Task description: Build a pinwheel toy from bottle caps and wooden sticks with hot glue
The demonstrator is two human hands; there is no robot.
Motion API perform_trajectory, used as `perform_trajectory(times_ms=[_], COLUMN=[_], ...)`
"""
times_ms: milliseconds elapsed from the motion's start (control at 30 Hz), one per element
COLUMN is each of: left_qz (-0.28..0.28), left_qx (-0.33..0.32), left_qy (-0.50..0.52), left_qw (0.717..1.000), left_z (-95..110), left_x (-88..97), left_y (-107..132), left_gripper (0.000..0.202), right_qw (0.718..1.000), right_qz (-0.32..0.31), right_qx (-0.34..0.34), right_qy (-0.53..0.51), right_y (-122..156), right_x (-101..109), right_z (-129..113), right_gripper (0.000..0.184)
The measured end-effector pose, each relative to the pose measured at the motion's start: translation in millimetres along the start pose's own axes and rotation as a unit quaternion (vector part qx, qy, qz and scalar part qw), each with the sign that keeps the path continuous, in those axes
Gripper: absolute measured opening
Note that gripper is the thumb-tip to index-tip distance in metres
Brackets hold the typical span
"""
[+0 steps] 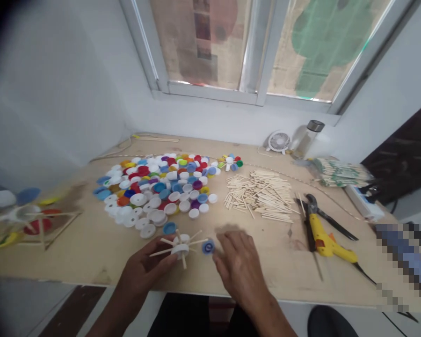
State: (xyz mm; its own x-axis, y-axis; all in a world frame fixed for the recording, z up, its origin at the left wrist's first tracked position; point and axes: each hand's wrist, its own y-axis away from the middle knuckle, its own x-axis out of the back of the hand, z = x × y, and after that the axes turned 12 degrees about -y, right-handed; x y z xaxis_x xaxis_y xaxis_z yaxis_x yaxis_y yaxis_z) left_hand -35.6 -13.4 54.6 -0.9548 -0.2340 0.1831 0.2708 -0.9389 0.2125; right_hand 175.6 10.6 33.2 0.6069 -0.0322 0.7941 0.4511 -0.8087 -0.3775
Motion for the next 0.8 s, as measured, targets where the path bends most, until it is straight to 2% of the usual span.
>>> perform_trajectory(times_ms=[133, 267, 367, 467, 567, 700, 800], left_qz=[0.004, 0.013, 0.017, 0.038, 0.058, 0.056, 0.047], left_qx=[0.013, 0.031, 0.037, 0.028, 0.018, 0.003, -0.003], left_qy=[0.006, 0.027, 0.019, -0.012, -0.022, 0.010, 0.044], left_qw=[1.000, 0.999, 0.999, 0.999, 0.998, 0.998, 0.998], left_z=[-3, -10, -15, -17, -17, -14, -13], left_x=[-1.4, -2.0, -2.0, -2.6, -5.1, -9.3, -10.4], left_y=[-3, -4, -6, -6, -4, 1, 4], left_gripper=[0.045, 0.052, 0.054, 0.051, 0.052, 0.056, 0.048], right_qw=[0.991, 0.961, 0.942, 0.942, 0.944, 0.951, 0.956], right_qz=[0.099, 0.159, 0.135, 0.084, 0.046, 0.034, 0.030], right_qx=[-0.029, -0.086, -0.125, -0.127, -0.133, -0.132, -0.161], right_qy=[0.081, 0.211, 0.281, 0.299, 0.299, 0.276, 0.245], right_y=[42, 92, 121, 135, 136, 130, 124], right_x=[50, 109, 135, 142, 142, 143, 146], right_z=[48, 102, 131, 152, 168, 182, 180], right_gripper=[0.032, 0.029, 0.033, 0.038, 0.040, 0.042, 0.037])
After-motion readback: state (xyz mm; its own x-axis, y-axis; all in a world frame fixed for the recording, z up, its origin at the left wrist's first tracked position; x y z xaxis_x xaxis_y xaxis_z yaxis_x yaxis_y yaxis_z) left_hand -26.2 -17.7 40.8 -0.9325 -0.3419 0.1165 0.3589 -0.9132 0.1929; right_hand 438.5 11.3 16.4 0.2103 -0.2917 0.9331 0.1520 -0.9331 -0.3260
